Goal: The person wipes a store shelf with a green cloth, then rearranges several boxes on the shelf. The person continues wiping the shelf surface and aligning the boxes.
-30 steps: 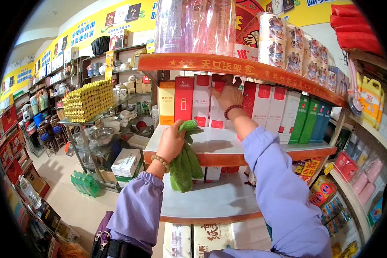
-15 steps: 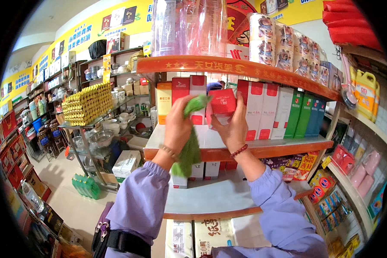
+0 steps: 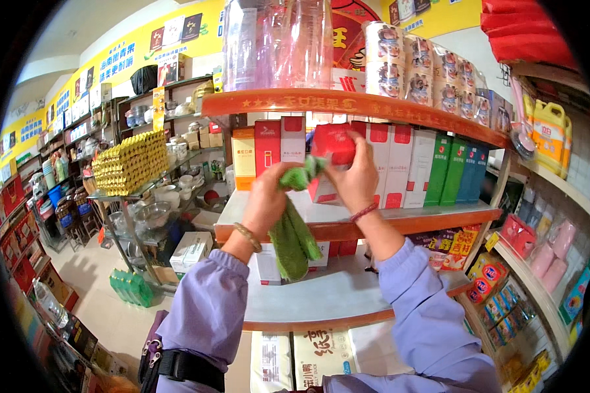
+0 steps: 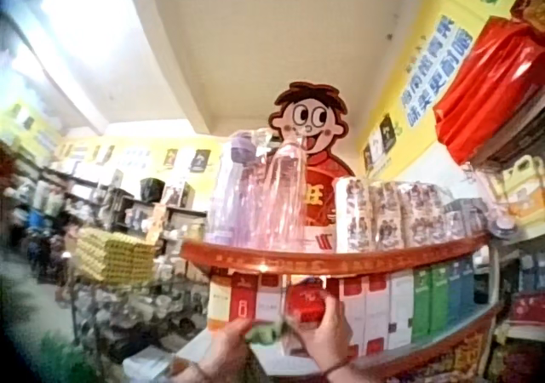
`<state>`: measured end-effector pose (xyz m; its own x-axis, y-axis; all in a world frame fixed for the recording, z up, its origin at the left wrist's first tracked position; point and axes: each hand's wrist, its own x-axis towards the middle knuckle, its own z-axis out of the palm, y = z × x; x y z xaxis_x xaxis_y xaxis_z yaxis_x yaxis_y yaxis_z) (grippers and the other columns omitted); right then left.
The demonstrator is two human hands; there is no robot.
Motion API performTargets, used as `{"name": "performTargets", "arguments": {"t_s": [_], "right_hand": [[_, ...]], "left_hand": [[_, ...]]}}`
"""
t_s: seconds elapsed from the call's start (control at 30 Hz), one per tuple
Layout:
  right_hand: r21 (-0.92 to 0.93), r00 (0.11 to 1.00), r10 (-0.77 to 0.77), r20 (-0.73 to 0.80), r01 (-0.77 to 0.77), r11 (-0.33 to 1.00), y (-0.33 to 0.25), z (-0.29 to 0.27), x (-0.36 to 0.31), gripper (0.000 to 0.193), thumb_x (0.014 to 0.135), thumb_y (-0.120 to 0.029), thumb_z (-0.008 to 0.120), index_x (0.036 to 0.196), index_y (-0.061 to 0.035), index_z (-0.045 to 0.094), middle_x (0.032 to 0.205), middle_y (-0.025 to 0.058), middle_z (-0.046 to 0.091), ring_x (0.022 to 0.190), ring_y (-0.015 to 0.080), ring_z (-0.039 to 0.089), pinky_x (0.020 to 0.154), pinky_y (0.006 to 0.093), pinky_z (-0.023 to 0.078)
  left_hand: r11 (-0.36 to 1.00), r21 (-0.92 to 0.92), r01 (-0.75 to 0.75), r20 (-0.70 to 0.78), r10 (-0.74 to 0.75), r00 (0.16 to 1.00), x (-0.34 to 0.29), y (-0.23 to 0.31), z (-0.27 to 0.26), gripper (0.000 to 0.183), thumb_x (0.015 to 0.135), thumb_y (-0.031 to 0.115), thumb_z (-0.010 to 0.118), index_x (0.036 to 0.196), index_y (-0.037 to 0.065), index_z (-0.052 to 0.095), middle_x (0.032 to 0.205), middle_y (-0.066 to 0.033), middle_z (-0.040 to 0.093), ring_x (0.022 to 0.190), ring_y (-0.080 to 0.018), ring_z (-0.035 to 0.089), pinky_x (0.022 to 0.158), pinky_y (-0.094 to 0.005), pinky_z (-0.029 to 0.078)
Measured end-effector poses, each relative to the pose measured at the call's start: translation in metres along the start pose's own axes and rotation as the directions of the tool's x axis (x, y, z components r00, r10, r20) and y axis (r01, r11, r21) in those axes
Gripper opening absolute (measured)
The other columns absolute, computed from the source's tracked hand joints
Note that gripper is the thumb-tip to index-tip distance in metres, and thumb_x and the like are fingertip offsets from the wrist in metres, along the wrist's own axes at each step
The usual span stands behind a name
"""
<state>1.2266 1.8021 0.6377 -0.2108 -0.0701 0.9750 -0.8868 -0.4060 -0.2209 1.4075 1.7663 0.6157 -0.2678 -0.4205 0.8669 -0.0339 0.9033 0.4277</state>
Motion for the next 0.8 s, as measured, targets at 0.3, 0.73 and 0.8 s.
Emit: {"name": "performTargets", "arguments": {"t_s": [0.3,0.73,0.8], "right_hand": [[-0.188,0.944,0.195,0.265,-0.147,0.971,-0.009,-0.005,0.046,0.07,0.072,-0.038,0.07,0.132,-0.0087,0.046,0.122,0.0209,0.054,0.108,0.0372,0.057,0.086,0.045,0.05],[-0.091,0.563,-0.275,0.78,0.536,0.839,-0.001,-0.025,0.004,0.034,0.075,-0.012,0.066,0.108,-0.0136,0.06,0.124,0.0095,0.052,0.095,0.0306,0.063,0.073,0.0428,0.055],[-0.022,0.409,-0.271,0.871,0.584,0.811,0.004,-0.024,-0.009,0.021,0.074,-0.011,0.065,0.095,-0.0117,0.065,0.115,0.0082,0.056,0.089,0.0268,0.065,0.071,0.0418,0.056]], "left_hand": [[0.96,0.166,0.227,-0.109,-0.21,0.972,-0.024,-0.095,-0.036,0.03,0.083,0.002,0.058,0.113,0.002,0.058,0.093,-0.0235,0.065,0.091,-0.0402,0.062,0.076,-0.0395,0.05],[0.932,0.265,0.249,-0.079,-0.236,0.969,-0.028,-0.074,-0.034,0.029,0.083,0.003,0.057,0.112,0.001,0.059,0.096,-0.0259,0.064,0.095,-0.042,0.06,0.08,-0.0427,0.048],[0.938,0.255,0.236,-0.076,-0.223,0.972,-0.029,-0.077,-0.033,0.029,0.082,0.003,0.058,0.112,0.001,0.059,0.095,-0.0259,0.063,0.095,-0.0422,0.06,0.079,-0.0428,0.048]]}}
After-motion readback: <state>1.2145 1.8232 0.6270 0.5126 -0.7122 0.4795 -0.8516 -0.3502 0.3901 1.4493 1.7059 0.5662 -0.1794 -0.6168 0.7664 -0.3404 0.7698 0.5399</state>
